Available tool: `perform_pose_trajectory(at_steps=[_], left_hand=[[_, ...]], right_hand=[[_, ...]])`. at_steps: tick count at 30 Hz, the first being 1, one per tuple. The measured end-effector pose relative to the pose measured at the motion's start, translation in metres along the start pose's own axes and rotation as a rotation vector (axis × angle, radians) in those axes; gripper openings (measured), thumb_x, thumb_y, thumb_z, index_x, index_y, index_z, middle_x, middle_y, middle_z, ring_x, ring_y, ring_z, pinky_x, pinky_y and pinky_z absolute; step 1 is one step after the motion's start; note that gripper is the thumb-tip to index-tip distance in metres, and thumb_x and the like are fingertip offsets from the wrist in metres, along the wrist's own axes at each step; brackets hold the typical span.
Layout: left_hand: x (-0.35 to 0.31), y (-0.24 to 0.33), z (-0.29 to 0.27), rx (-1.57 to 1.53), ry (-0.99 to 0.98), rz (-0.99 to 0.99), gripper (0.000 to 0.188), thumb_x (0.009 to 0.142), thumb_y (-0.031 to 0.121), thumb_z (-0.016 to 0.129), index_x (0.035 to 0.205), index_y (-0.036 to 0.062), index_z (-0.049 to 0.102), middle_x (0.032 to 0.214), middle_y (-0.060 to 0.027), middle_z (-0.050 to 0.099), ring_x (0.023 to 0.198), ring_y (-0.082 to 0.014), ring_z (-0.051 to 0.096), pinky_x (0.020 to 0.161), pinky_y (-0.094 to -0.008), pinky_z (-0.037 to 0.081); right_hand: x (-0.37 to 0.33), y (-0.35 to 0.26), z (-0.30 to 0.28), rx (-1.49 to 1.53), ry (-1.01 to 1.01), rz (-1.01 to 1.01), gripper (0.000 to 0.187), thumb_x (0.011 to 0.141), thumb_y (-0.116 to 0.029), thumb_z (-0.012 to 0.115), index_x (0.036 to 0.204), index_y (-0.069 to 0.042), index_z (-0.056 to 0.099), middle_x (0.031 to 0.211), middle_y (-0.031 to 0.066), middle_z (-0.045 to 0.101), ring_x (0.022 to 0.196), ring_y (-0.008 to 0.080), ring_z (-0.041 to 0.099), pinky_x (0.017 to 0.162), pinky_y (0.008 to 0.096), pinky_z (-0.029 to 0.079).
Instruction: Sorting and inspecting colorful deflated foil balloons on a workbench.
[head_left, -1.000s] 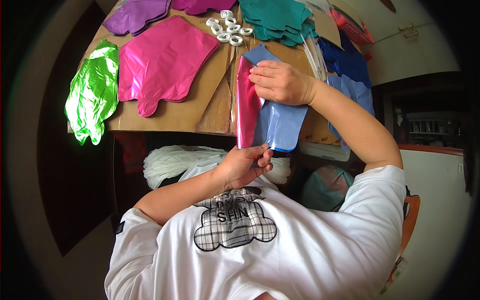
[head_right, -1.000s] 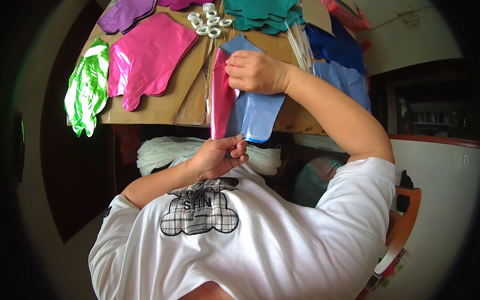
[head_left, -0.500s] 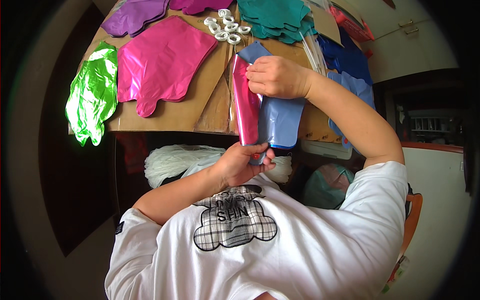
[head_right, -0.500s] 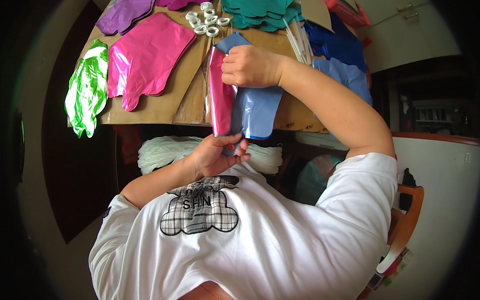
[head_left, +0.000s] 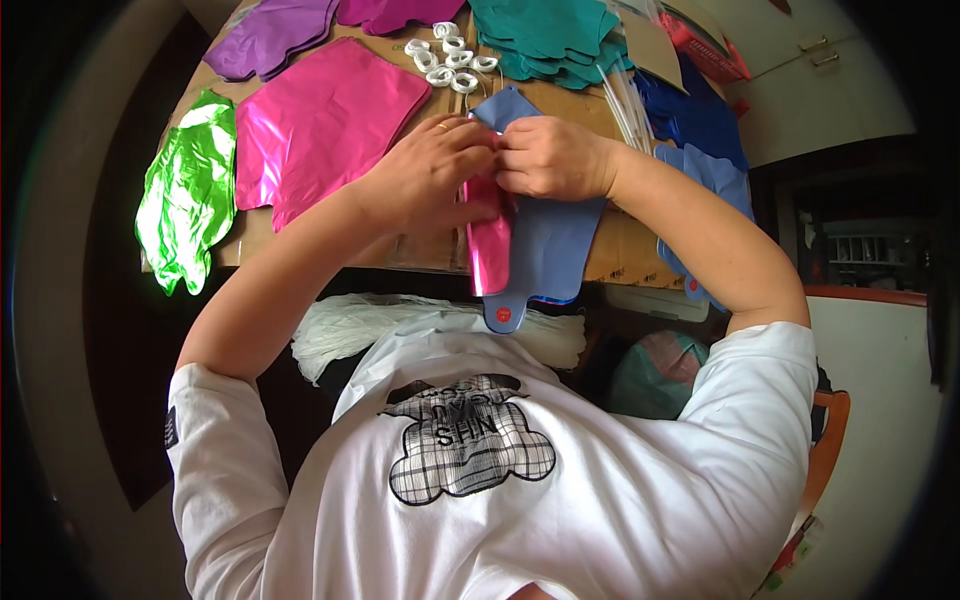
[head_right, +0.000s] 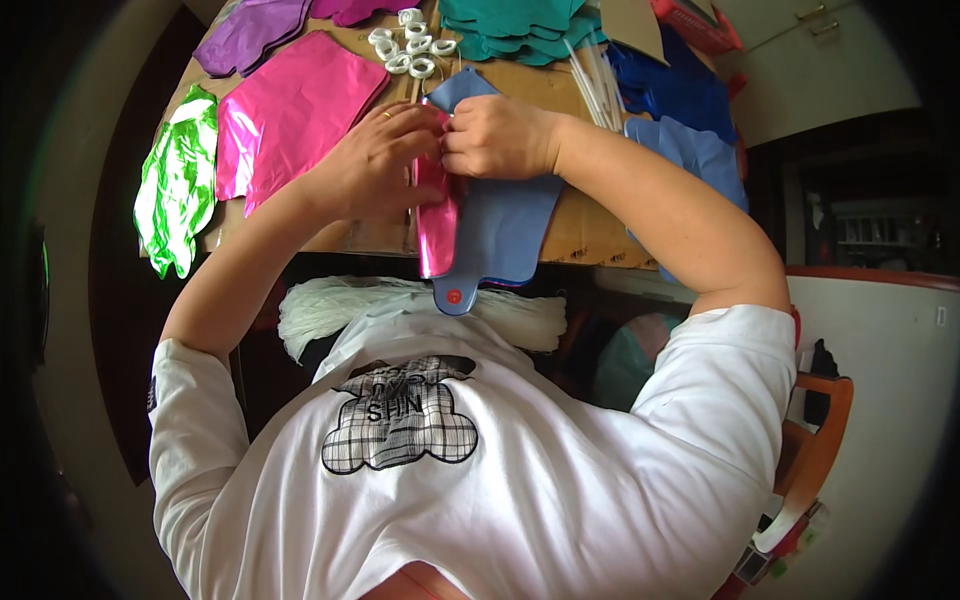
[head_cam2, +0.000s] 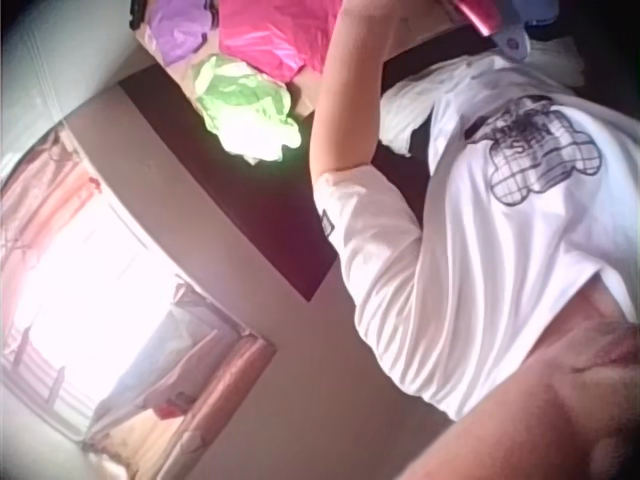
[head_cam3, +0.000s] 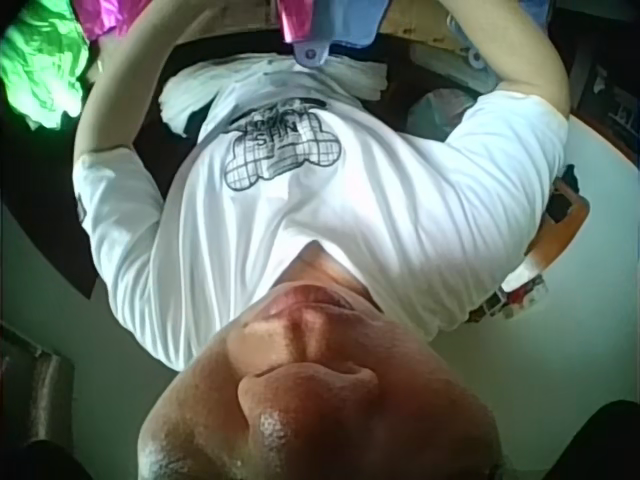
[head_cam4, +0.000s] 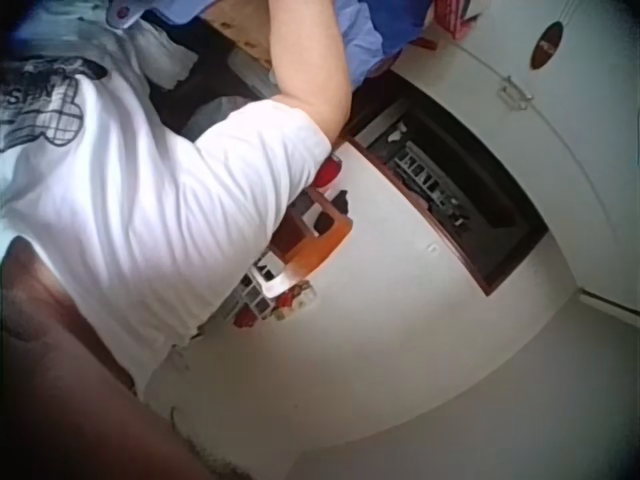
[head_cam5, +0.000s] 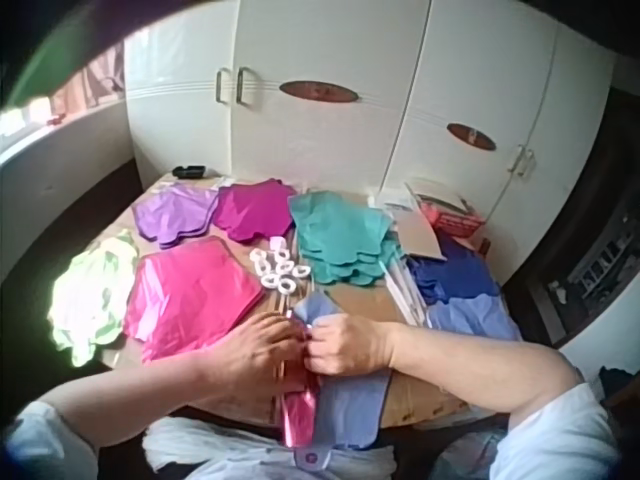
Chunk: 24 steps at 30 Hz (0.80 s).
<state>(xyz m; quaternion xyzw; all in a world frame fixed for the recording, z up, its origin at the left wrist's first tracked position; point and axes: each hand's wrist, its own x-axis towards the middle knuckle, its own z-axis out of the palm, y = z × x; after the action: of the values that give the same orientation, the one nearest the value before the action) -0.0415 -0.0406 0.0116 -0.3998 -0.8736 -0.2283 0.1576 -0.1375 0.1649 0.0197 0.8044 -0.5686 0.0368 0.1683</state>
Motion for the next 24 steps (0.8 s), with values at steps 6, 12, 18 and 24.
perform_pose_trajectory(at_steps=[6,12,18,24], left_hand=[[-0.016,-0.004,0.012,0.004,-0.068,-0.052,0.081,0.064,0.056,0.077,0.122,0.0055,0.052,0.128,-0.0114,0.048,0.125,-0.0280,0.046,0.111,-0.0447,0.031],[-0.017,0.000,0.006,0.020,-0.158,-0.057,0.097,0.062,0.062,0.076,0.134,0.0063,0.045,0.132,-0.0137,0.045,0.131,-0.0322,0.041,0.111,-0.0485,0.031],[-0.017,-0.001,0.007,0.025,-0.145,-0.051,0.095,0.062,0.066,0.073,0.130,0.0048,0.048,0.126,-0.0130,0.048,0.128,-0.0288,0.043,0.114,-0.0483,0.025],[-0.013,-0.003,0.010,0.107,-0.134,-0.016,0.095,0.061,0.067,0.073,0.129,0.0050,0.050,0.125,-0.0125,0.049,0.133,-0.0295,0.039,0.116,-0.0503,0.021]], right_hand=[[-0.006,-0.003,0.001,-0.029,-0.031,0.029,0.009,0.069,-0.013,0.060,0.070,-0.006,0.056,0.078,0.0050,0.058,0.084,0.0219,0.060,0.079,0.0335,0.051],[-0.034,-0.029,-0.044,-0.001,-0.414,0.381,0.015,0.067,-0.017,0.068,0.069,-0.007,0.057,0.082,0.0070,0.061,0.081,0.0227,0.060,0.068,0.0345,0.048],[-0.043,-0.144,-0.091,0.853,-0.457,1.452,0.057,0.088,-0.052,0.060,0.069,0.001,0.068,0.059,0.0195,0.059,0.057,0.0324,0.061,0.057,0.0366,0.048],[-0.035,-0.200,-0.021,2.074,0.733,1.779,0.065,0.098,-0.053,0.042,0.127,0.004,0.052,0.116,0.0231,0.064,0.098,0.0344,0.066,0.088,0.0406,0.051]])
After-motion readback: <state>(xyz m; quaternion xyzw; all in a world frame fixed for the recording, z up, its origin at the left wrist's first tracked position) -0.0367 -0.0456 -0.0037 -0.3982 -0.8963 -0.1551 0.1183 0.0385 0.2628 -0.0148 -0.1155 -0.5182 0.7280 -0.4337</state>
